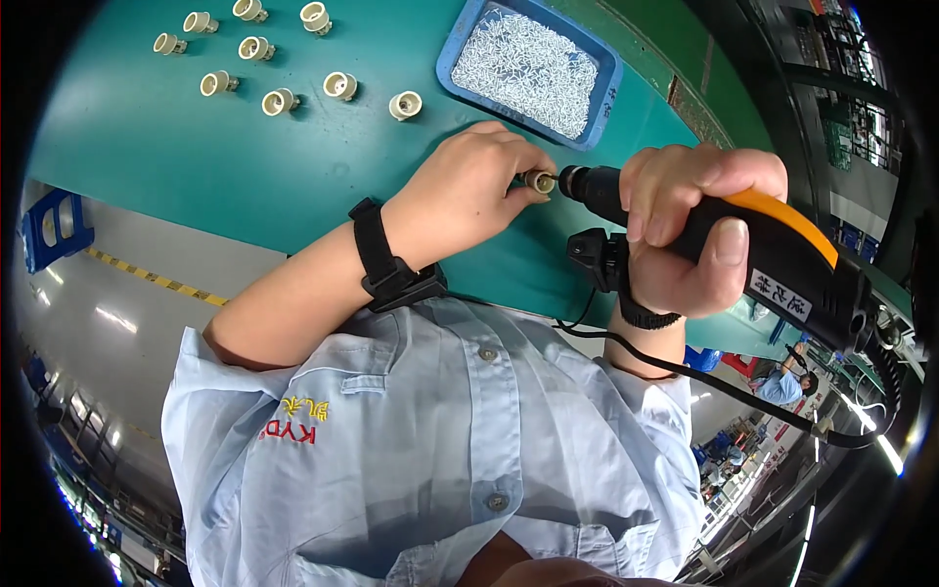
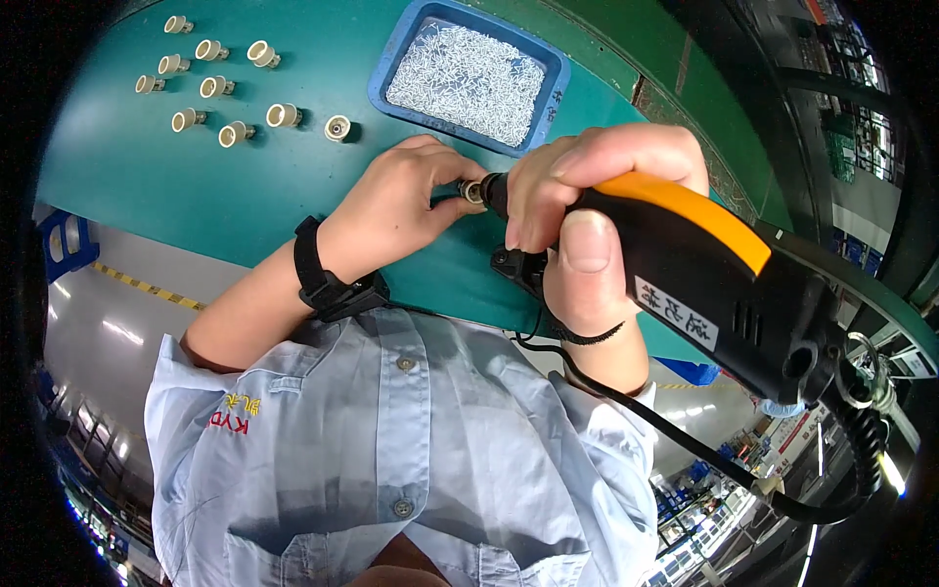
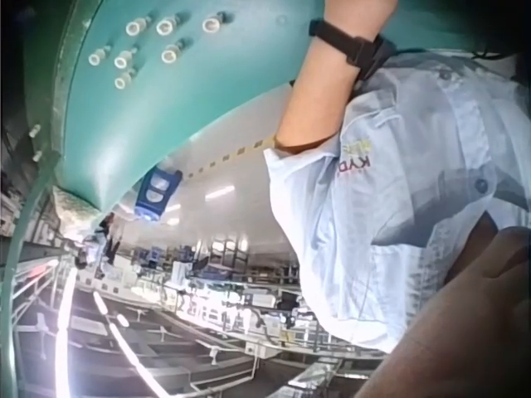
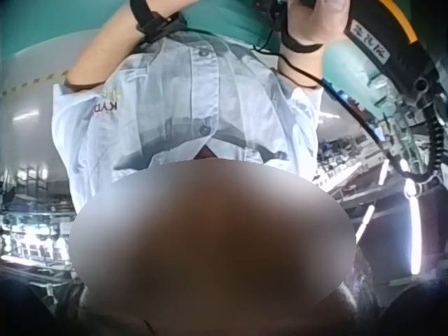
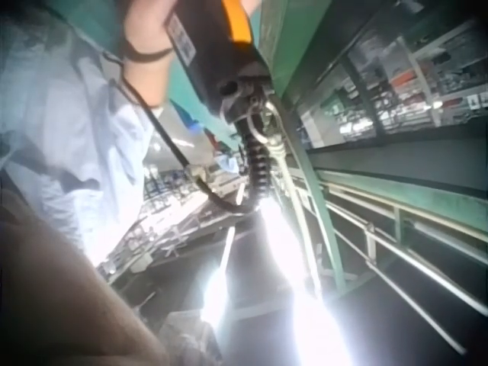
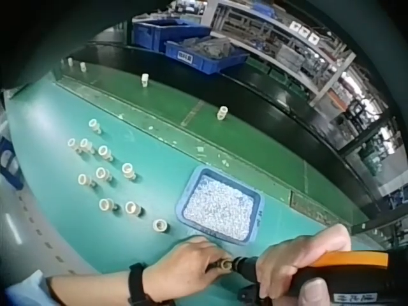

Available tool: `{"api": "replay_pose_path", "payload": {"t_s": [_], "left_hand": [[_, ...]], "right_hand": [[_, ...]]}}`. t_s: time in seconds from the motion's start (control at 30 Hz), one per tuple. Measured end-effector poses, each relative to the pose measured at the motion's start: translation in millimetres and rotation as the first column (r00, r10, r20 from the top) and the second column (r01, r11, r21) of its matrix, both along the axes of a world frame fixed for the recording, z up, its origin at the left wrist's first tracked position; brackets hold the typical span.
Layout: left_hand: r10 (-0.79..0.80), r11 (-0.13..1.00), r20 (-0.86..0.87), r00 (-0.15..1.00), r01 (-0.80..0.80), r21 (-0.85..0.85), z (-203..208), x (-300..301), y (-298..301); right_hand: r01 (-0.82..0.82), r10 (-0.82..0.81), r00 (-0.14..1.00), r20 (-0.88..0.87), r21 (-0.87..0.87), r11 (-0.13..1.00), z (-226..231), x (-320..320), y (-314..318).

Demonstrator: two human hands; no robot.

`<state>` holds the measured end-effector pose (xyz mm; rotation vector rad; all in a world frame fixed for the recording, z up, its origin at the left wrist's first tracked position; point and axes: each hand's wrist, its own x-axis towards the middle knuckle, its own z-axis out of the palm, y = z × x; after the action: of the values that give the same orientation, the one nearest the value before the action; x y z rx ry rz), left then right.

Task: The person picks up a screw from a tray, places it into a white plastic component, and drives it in using a power screwdriver before setting it aside and repeating the process.

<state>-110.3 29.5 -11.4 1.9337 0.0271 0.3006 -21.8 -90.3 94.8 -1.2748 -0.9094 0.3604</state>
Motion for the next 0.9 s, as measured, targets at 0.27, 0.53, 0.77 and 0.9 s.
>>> {"api": "replay_pose_path", "payload": {"t_s": [0.27,0.53,0.77,0.9], "left_hand": [[-0.007,1.0,-0.004,1.0,0.007,0.01,1,-1,0],[-0.007,1.0,0.007,1.0,0.007,0.009,2,-1,1],[-0.065,0.995,0.001,0.998,0.064,0.079,6,-2,1],[-0.086,0.986,0.066,0.994,0.076,0.151,9,-1,-1]], "right_hand": [[0.0,0.008,0.996,-0.089,0.091,0.996,-3,3,-2],[0.01,-0.01,1.0,0.019,-0.005,1.0,1,-3,1],[-0.009,0.024,0.997,-0.078,0.187,0.982,2,2,-12],[0.031,-0.019,0.999,-0.037,0.385,0.922,22,6,-48]]}}
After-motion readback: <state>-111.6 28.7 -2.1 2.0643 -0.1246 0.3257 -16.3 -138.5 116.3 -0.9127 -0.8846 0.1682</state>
